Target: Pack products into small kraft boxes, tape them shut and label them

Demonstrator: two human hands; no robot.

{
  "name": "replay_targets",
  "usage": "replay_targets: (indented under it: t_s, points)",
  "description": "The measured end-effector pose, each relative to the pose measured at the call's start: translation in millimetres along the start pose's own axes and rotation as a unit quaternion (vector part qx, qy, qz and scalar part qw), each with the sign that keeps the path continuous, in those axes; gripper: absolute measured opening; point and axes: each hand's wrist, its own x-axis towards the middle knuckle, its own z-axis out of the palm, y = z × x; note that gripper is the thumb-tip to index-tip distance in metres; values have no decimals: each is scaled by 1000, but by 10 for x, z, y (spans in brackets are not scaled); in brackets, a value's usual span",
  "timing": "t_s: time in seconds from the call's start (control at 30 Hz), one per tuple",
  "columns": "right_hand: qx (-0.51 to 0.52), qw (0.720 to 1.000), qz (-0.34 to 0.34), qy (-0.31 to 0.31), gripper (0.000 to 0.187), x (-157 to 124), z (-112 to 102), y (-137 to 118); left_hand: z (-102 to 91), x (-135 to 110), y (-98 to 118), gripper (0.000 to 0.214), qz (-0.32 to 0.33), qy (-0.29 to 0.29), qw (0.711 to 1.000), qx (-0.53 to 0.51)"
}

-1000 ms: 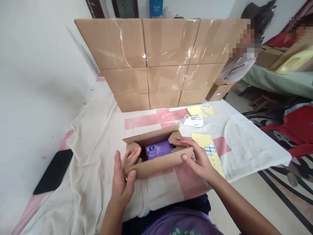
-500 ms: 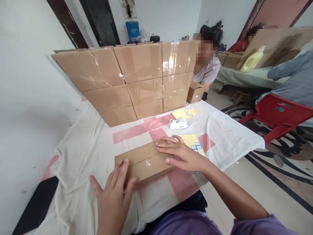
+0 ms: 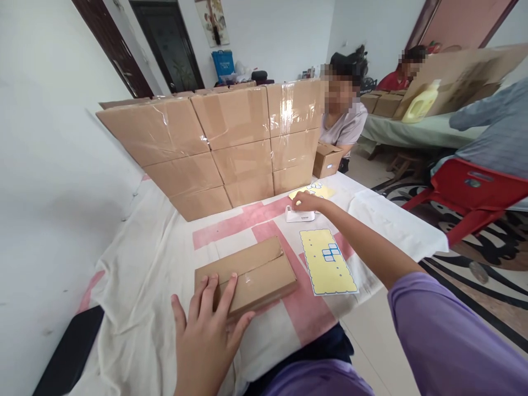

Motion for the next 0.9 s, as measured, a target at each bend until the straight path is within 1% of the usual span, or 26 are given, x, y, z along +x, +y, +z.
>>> replay_targets:
  t_s: [0.07, 0.17, 0.3, 0.43, 0.53, 0.6, 0.63, 0.67, 0.7, 0.77, 0.8, 0.83, 0.87, 0.9]
  points:
    - [23, 999, 6, -21, 15, 94, 26, 14, -3, -5, 9, 66, -2, 1, 1000, -3]
    - [77, 997, -5, -31, 21, 174, 81, 81, -15, 2, -4, 66, 13, -1, 1000, 7]
    - [173, 985, -20, -15, 29, 166, 168, 214, -44, 24, 33, 57, -3, -17, 1000, 26]
    - [250, 968, -20, -3, 35, 118, 199, 312, -52, 17, 74, 52, -8, -26, 999, 46]
    - [277, 961, -20, -1, 33, 114, 197, 327, -100, 55, 1, 53, 13, -24, 998, 51]
    - [286, 958, -17, 5, 29, 128, 200, 320, -193, 189, -69, 48, 46, -42, 997, 36]
    - [290, 957, -17, 9, 28, 137, 206, 316, -253, 309, -90, 42, 62, -63, 996, 23]
    - [292, 956, -17, 14, 26, 144, 214, 314, -312, 467, -92, 37, 74, -96, 993, 8]
    - [295, 955, -18, 19, 25, 150, 224, 315, -359, 665, -70, 35, 80, -137, 987, -6]
    - [296, 954, -21, 31, 22, 154, 251, 326, -370, 1159, 48, 46, 81, -236, 968, -11]
    - [295, 954, -24, 36, 21, 152, 266, 335, -314, 1438, 136, 48, 98, -291, 952, -18]
    - [293, 955, -29, 42, 20, 149, 279, 344, -212, 1723, 236, 47, 113, -338, 934, -26]
    - [289, 955, -37, 46, 20, 143, 291, 354, -67, 2002, 339, 41, 114, -372, 920, -41]
    - [285, 956, -48, 50, 19, 136, 299, 364, 111, 2265, 438, 32, 120, -386, 913, -56]
